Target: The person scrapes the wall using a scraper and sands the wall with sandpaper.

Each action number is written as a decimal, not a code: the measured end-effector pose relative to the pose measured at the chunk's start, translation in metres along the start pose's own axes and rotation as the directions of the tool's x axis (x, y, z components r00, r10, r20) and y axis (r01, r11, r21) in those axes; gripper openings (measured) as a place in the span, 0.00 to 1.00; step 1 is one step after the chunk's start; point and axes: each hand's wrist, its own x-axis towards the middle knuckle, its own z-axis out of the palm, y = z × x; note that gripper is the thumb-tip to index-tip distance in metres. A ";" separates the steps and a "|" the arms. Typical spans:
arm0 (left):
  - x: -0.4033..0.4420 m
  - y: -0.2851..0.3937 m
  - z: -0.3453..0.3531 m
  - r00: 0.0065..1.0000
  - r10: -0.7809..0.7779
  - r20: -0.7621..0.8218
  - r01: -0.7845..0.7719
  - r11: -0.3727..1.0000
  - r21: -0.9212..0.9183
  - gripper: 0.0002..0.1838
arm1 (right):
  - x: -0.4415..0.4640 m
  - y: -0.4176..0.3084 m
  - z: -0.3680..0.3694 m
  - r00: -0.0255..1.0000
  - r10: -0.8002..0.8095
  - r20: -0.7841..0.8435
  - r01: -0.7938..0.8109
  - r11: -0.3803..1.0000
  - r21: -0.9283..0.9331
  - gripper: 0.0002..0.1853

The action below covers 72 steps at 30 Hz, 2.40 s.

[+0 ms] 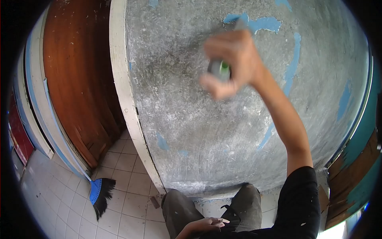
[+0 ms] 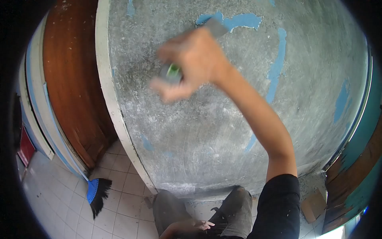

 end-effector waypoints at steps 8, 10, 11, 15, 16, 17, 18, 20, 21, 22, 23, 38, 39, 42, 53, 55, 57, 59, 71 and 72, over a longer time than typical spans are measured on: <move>0.006 -0.007 0.013 0.976 0.212 -0.057 -0.195 0.956 0.219 0.21 | -0.063 -0.187 0.014 0.938 0.169 0.303 -0.336 0.663 0.669 0.26; 0.000 0.007 0.015 0.982 0.171 -0.082 -0.156 0.974 0.162 0.19 | -0.092 -0.217 0.028 0.898 0.254 0.359 -0.440 0.526 0.728 0.26; -0.005 0.018 0.017 0.982 0.157 -0.101 -0.143 0.981 0.134 0.19 | -0.108 -0.231 0.038 0.822 0.262 0.506 -0.569 0.331 0.752 0.26; -0.020 0.062 0.024 0.987 0.110 -0.119 -0.094 0.987 0.130 0.20 | -0.167 -0.296 0.079 0.455 -0.011 0.891 -0.783 -0.481 0.394 0.28; -0.023 0.077 0.024 0.986 0.129 -0.103 -0.108 0.976 0.187 0.21 | -0.183 -0.312 0.092 0.418 -0.073 0.906 -0.816 -0.469 0.338 0.29; -0.025 0.091 0.024 0.985 0.148 -0.087 -0.123 0.961 0.247 0.22 | -0.200 -0.329 0.104 0.383 -0.134 0.914 -0.845 -0.450 0.288 0.30; -0.024 0.102 0.028 0.967 0.244 -0.070 -0.225 0.951 0.212 0.22 | -0.215 -0.349 0.116 0.306 -0.162 0.938 -0.906 -0.353 0.235 0.30; -0.010 0.127 0.041 0.884 0.465 -0.052 -0.452 0.877 0.164 0.22 | -0.239 -0.379 0.125 0.295 -0.170 0.940 -0.913 -0.340 0.224 0.31; 0.000 0.139 0.049 0.814 0.580 -0.038 -0.569 0.808 0.154 0.22 | -0.246 -0.390 0.125 0.263 -0.153 0.953 -0.932 -0.298 0.209 0.32; 0.008 0.151 0.057 0.780 0.626 -0.008 -0.623 0.778 0.076 0.17 | -0.247 -0.392 0.121 0.288 -0.174 0.942 -0.922 -0.317 0.224 0.32; 0.017 0.161 0.064 0.736 0.677 0.017 -0.677 0.736 0.002 0.13 | -0.247 -0.388 0.115 0.267 -0.151 0.952 -0.928 -0.308 0.211 0.32; 0.067 0.147 0.034 0.510 0.855 -0.093 -0.858 0.513 0.005 0.16 | -0.304 -0.324 -0.001 -0.069 0.202 0.977 -0.770 -0.634 0.077 0.15; 0.070 0.149 0.045 0.514 0.852 -0.099 -0.856 0.517 0.002 0.16 | -0.304 -0.320 -0.002 -0.043 0.229 0.972 -0.791 -0.602 0.106 0.15; 0.074 0.160 0.054 0.832 0.554 0.035 -0.412 0.573 0.709 0.18 | -0.299 -0.313 -0.004 -0.057 0.232 0.971 -0.816 -0.571 0.088 0.14; 0.023 0.123 0.007 0.793 0.609 -0.019 -0.603 0.779 -0.174 0.10 | -0.316 -0.328 -0.056 -0.304 0.280 0.910 -0.754 -0.656 -0.050 0.14; 0.028 0.129 0.027 0.747 0.660 0.082 -0.630 0.741 -0.232 0.09 | -0.318 -0.334 -0.054 -0.295 0.281 0.913 -0.742 -0.670 -0.034 0.14; 0.045 0.127 0.041 0.706 0.676 0.213 -0.626 0.736 -0.258 0.06 | -0.315 -0.334 -0.052 -0.280 0.327 0.902 -0.786 -0.618 -0.020 0.14; 0.051 0.128 0.039 0.750 0.650 -0.122 -0.657 0.711 -0.251 0.08 | -0.311 -0.327 -0.056 -0.293 0.311 0.904 -0.789 -0.613 -0.045 0.14; -0.067 -0.052 -0.030 0.893 -0.335 -0.300 0.418 0.865 0.277 0.11 | -0.356 -0.431 -0.135 -0.186 -0.612 0.769 -0.853 -0.288 -0.435 0.13; -0.070 -0.063 -0.027 0.878 -0.424 -0.220 0.420 0.905 -0.068 0.13 | -0.342 -0.421 -0.125 -0.246 -0.636 0.732 -0.763 -0.339 -0.551 0.17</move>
